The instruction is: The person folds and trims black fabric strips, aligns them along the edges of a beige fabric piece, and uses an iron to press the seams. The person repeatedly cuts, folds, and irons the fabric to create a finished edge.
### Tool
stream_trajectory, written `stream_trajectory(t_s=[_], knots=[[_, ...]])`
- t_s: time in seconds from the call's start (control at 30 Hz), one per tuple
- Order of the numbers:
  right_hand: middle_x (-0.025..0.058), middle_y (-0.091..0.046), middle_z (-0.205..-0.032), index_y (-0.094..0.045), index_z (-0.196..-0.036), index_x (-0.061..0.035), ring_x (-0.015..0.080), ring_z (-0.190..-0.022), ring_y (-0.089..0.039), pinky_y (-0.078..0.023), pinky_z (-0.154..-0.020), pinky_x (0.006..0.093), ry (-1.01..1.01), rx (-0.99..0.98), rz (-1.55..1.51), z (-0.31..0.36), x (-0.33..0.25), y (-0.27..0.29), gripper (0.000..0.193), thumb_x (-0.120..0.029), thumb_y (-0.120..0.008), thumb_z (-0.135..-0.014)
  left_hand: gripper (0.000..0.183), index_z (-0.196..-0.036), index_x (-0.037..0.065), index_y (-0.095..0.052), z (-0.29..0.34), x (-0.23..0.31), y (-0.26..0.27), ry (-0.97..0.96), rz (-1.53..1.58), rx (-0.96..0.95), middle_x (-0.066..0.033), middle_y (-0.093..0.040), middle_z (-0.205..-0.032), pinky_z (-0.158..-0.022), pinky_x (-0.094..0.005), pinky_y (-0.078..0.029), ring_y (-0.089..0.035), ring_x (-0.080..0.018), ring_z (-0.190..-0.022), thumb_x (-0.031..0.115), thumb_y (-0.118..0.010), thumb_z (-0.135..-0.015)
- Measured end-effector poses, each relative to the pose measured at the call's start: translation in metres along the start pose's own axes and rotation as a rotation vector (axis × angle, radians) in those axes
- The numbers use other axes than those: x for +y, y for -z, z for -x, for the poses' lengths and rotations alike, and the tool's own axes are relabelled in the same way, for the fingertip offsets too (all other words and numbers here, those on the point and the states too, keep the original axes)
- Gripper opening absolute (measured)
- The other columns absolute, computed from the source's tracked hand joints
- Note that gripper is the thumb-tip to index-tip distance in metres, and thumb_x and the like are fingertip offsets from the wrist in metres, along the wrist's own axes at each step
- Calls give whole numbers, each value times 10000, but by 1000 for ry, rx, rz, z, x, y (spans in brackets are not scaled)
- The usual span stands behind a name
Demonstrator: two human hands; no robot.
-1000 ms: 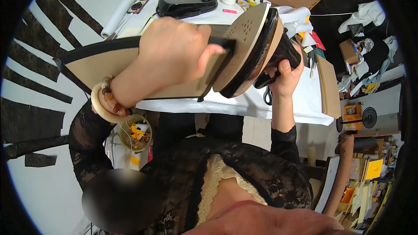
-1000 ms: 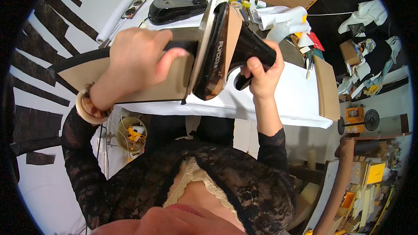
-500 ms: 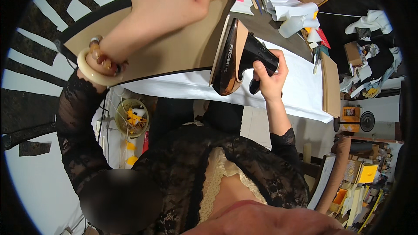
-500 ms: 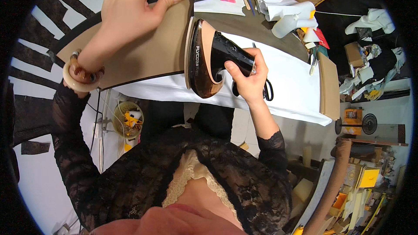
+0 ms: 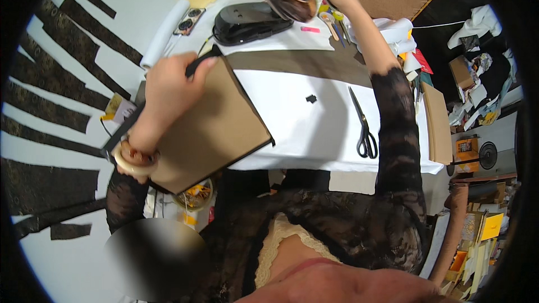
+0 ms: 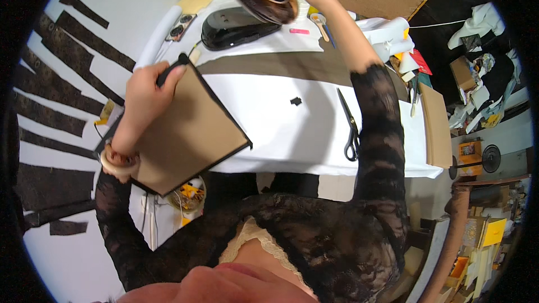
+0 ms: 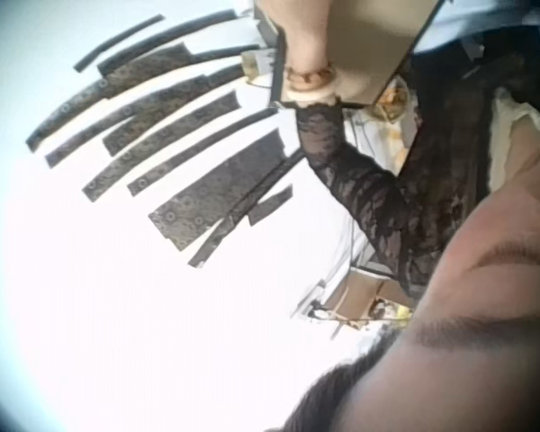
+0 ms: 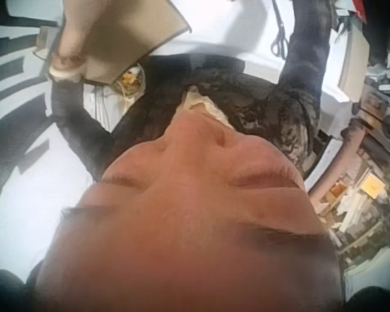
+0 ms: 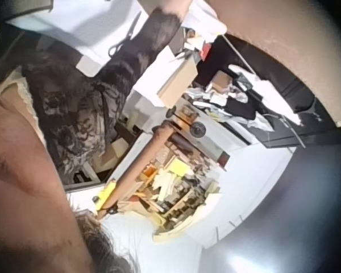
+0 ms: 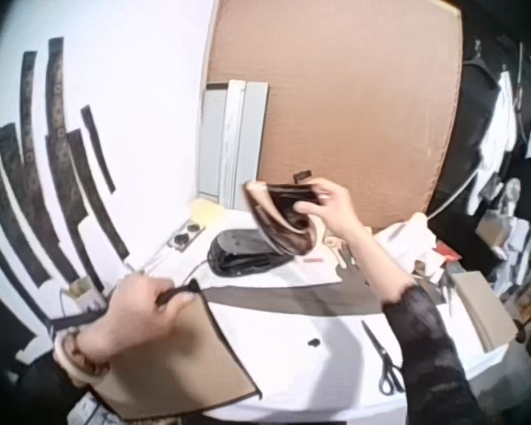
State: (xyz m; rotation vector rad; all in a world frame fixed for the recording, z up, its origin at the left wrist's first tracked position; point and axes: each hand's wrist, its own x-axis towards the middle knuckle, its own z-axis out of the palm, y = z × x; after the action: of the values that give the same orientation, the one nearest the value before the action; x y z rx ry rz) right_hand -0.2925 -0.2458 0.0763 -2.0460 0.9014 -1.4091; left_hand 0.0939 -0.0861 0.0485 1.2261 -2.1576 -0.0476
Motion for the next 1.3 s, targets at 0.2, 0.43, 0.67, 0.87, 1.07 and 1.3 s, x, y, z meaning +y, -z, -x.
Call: stream_trajectory(t_s=[0.2, 0.43, 0.67, 0.87, 1.07, 1.3], knots=[[-79, -436, -752, -650, -959, -75, 78, -722, -434, -393, -675, 241, 2, -240, 463, -87, 98, -65, 360, -276, -854, -741, 394, -677, -24, -517, 10, -16, 13, 241, 66, -131, -165, -415, -520, -462, -369, -318, -362, -259, -453, 268, -648, -907], [-11, -575, -854, -659, -1023, -62, 171, -850, -556, -446, -802, 311, -268, -645, 643, -114, 137, -77, 430, -296, -853, -719, 417, -659, -15, -576, -2, -29, 13, 266, 109, -144, -178, -472, -498, -458, -388, -365, -457, -358, -448, 324, -663, -886], [125, -633, -1182, -453, -1384, -81, 221, -1115, -603, -473, -947, 364, -204, -322, -37, -13, 20, -147, 589, -336, -682, -905, 406, -716, -43, -560, -15, -44, 12, 264, 89, -91, -115, -373, -518, -467, -335, -312, -330, -142, -497, 295, -642, -925], [106, -608, -1137, -399, -1336, -4, 136, -1018, -591, -482, -895, 282, -500, -426, -413, 132, -94, -195, 635, -104, -754, -819, 435, -681, 1, -643, -42, -15, 9, 155, -30, -88, -180, -563, -548, -538, -424, -466, -590, -378, -572, 380, -633, -894], [63, -675, -962, -490, -1214, -6, 109, -883, -642, -526, -791, 258, -588, -67, -726, 164, -84, -213, 418, 72, -661, -840, 338, -868, 25, -685, -40, 32, 25, -20, -271, 19, -157, -675, -736, -624, -410, -510, -649, -346, -695, 346, -593, -914], [98, -683, -1026, -484, -1245, -16, 144, -910, -665, -542, -826, 283, -482, 261, -962, 199, -97, -195, 404, 41, -651, -882, 238, -911, 31, -676, 174, 47, 9, 200, 795, -487, -81, -687, -820, -879, -373, -491, -665, -260, -846, 191, -766, -759]])
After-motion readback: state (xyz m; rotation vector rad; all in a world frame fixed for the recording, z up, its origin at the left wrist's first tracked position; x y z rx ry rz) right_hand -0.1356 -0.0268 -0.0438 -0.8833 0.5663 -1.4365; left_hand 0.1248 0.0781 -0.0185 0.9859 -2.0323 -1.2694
